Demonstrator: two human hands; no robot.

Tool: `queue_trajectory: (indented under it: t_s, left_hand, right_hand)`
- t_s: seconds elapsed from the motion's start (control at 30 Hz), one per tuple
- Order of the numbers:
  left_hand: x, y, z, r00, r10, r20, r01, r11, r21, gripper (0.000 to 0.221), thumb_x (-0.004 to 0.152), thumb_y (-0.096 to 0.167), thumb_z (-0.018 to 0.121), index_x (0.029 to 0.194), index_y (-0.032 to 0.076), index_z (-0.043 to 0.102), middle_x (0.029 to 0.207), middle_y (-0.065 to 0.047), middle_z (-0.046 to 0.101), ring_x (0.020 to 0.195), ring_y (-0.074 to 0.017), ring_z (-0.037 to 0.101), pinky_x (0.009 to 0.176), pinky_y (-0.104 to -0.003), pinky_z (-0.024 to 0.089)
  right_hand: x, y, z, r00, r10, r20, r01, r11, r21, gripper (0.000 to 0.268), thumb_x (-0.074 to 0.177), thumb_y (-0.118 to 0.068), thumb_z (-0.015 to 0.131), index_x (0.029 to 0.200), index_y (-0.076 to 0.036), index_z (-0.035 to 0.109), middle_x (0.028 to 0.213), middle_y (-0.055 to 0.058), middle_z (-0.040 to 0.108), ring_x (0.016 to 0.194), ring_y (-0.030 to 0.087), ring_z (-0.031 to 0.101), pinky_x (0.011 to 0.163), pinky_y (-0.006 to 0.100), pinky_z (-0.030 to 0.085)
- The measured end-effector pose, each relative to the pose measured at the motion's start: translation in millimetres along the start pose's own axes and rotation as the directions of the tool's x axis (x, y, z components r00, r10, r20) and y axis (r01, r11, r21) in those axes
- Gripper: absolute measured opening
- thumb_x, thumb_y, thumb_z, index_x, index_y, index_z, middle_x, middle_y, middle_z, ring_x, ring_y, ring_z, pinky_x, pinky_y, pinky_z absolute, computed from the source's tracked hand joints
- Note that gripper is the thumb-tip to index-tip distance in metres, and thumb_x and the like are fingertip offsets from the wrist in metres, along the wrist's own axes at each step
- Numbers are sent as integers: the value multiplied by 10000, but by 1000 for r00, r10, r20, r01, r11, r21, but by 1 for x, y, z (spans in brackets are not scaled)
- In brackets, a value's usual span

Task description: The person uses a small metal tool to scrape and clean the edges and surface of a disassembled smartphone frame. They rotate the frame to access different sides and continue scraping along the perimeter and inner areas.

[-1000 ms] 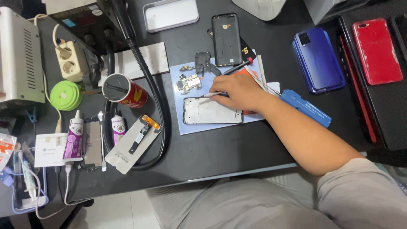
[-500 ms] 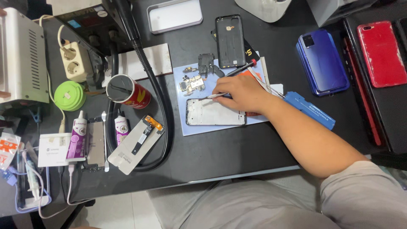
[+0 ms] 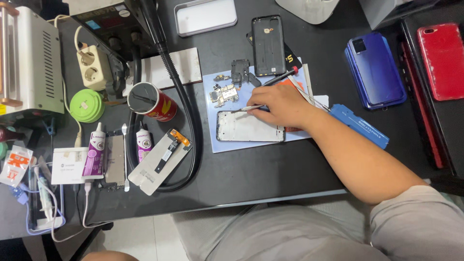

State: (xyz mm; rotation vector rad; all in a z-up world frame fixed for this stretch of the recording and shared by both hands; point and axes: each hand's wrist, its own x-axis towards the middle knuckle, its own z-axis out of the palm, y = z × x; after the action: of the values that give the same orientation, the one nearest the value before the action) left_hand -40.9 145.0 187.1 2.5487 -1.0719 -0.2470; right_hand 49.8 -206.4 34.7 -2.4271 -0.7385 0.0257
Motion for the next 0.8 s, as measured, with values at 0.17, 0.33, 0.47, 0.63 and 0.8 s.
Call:
queue_trajectory:
  t_s: [0.17, 0.33, 0.47, 0.63, 0.8]
  left_hand:
    - [39, 15, 14, 994, 112, -13, -112, 994, -16, 358, 829, 278, 804, 1042, 53, 627, 1048, -99, 622, 993, -306, 610, 826, -434, 484]
    - [61, 23, 42, 967, 246, -70, -249, 967, -41, 362, 826, 289, 808, 1032, 55, 622, 1031, -95, 618, 978, -303, 611, 813, -432, 485]
    - [79, 24, 70, 932, 332, -144, -338, 941, -21, 366, 824, 297, 811, 1023, 58, 619, 1016, -92, 616, 966, -302, 611, 803, -431, 485]
    - [126, 14, 120, 901, 349, -258, -339, 937, 83, 413, 763, 304, 805, 1060, 66, 643, 1118, -74, 620, 1057, -275, 597, 842, -420, 483]
    - [125, -18, 177, 890, 319, -326, -289, 948, 136, 448, 808, 300, 792, 1173, 74, 665, 1221, -69, 611, 1120, -268, 571, 894, -411, 479]
  right_hand:
    - [-2, -2, -3, 1000, -8, -14, 8, 1000, -17, 168, 903, -259, 703, 971, -114, 752, 947, 17, 701, 816, 280, 688, 697, 412, 520]
    - [-1, -5, -2, 1000, 18, 3, -18, 1000, -3, 172, 909, -268, 695, 966, -116, 750, 940, 9, 704, 807, 268, 687, 688, 401, 522]
    - [0, -2, 3, 1000, 0, 13, 0, 1000, -31, 173, 912, -266, 706, 974, -110, 745, 943, 27, 697, 822, 278, 681, 696, 402, 524]
    - [1, 1, 5, 1000, -10, -16, 10, 1000, -1, 186, 906, -261, 711, 969, -87, 730, 938, 50, 695, 845, 284, 683, 712, 391, 534]
    - [-1, 3, 2, 1000, -13, 19, 12, 996, 86, 160, 905, -191, 688, 963, -44, 710, 925, 95, 686, 850, 293, 684, 731, 385, 544]
